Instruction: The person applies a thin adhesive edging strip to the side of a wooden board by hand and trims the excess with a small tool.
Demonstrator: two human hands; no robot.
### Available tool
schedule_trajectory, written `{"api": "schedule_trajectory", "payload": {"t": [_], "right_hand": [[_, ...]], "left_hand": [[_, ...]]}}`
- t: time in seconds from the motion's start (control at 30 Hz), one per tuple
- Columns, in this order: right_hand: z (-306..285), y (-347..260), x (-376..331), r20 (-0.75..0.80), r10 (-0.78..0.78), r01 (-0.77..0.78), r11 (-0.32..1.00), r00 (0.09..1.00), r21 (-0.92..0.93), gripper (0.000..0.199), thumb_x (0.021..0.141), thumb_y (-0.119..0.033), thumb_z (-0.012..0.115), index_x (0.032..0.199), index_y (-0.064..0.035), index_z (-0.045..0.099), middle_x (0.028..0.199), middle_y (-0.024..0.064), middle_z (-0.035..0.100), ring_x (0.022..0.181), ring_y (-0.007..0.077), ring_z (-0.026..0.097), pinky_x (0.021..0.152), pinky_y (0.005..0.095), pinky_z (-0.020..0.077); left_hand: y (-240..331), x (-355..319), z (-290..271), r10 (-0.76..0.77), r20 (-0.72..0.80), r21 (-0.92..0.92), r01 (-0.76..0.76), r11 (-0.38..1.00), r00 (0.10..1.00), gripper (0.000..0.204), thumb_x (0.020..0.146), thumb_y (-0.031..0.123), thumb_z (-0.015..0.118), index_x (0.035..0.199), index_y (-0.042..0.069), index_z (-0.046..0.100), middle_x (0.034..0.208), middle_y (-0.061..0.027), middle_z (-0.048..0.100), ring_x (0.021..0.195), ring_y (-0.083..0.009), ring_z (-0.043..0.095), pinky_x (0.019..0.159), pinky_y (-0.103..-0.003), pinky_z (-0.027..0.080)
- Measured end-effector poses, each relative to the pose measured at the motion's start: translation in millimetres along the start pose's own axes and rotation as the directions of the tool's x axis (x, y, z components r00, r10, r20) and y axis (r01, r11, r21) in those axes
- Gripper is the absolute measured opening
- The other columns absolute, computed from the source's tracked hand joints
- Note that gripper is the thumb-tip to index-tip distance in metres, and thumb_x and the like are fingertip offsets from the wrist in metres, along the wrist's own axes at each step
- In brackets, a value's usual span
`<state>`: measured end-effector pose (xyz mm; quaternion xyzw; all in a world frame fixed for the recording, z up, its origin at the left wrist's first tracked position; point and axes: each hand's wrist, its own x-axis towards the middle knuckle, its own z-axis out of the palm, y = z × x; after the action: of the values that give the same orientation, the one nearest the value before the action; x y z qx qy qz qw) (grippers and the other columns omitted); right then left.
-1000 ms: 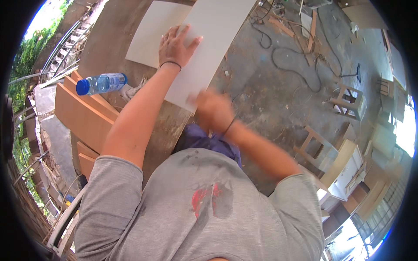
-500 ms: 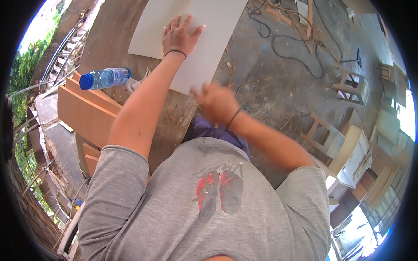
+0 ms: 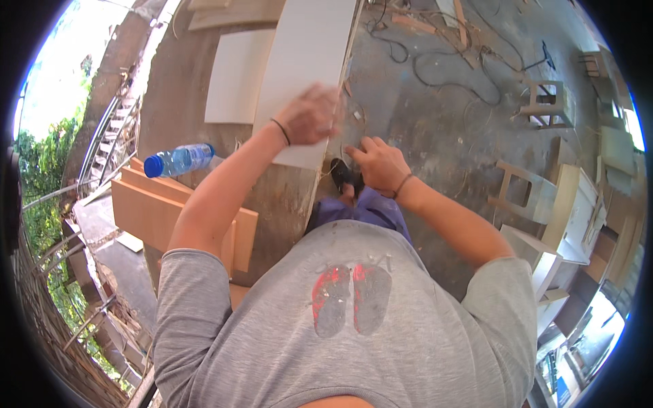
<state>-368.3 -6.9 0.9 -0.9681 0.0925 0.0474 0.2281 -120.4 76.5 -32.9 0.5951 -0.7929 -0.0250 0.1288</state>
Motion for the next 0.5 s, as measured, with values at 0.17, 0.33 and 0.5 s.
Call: {"api": "schedule_trajectory", "payload": {"t": [0.17, 0.33, 0.5], "right_hand": [[1.1, -6.9, -37.6, -0.073, 0.253, -0.237, 0.956, 0.965, 0.171, 0.035, 0.079, -0.011, 0.056, 0.113, -0.0111, 0.064, 0.091, 0.0126, 0.059, 0.085, 0.0330, 0.061, 0.070, 0.0450, 0.0517], [25.8, -3.4, -73.1, -0.142, 0.459, -0.368, 0.831, 0.877, 0.417, 0.034, 0.079, -0.007, 0.055, 0.111, -0.0071, 0.065, 0.086, 0.0164, 0.059, 0.075, 0.0340, 0.061, 0.067, 0.0430, 0.0497], [-0.4, 46.2, -68.2, -0.203, 0.584, -0.431, 0.753, 0.786, 0.497, 0.035, 0.079, -0.004, 0.057, 0.113, -0.0048, 0.064, 0.083, 0.0155, 0.060, 0.071, 0.0294, 0.060, 0.065, 0.0380, 0.0494]], "left_hand": [[7.8, 20.3, -6.8, 0.247, 0.224, -0.071, -0.237, 0.969, 0.943, 0.046, 0.094, 0.047, 0.047, 0.077, 0.010, 0.069, 0.092, -0.0096, 0.068, 0.111, -0.0261, 0.057, 0.111, -0.048, 0.027], [12.1, 55.0, -9.4, 0.286, 0.314, -0.071, -0.278, 0.958, 0.905, 0.050, 0.092, 0.046, 0.046, 0.065, 0.010, 0.067, 0.073, -0.0085, 0.066, 0.082, -0.0266, 0.062, 0.089, -0.043, 0.038], [19.2, 105.2, -29.6, 0.120, 0.424, 0.027, -0.145, 0.989, 0.898, 0.052, 0.092, 0.044, 0.040, 0.065, 0.011, 0.070, 0.071, -0.0084, 0.068, 0.079, -0.0270, 0.062, 0.082, -0.041, 0.037]]}}
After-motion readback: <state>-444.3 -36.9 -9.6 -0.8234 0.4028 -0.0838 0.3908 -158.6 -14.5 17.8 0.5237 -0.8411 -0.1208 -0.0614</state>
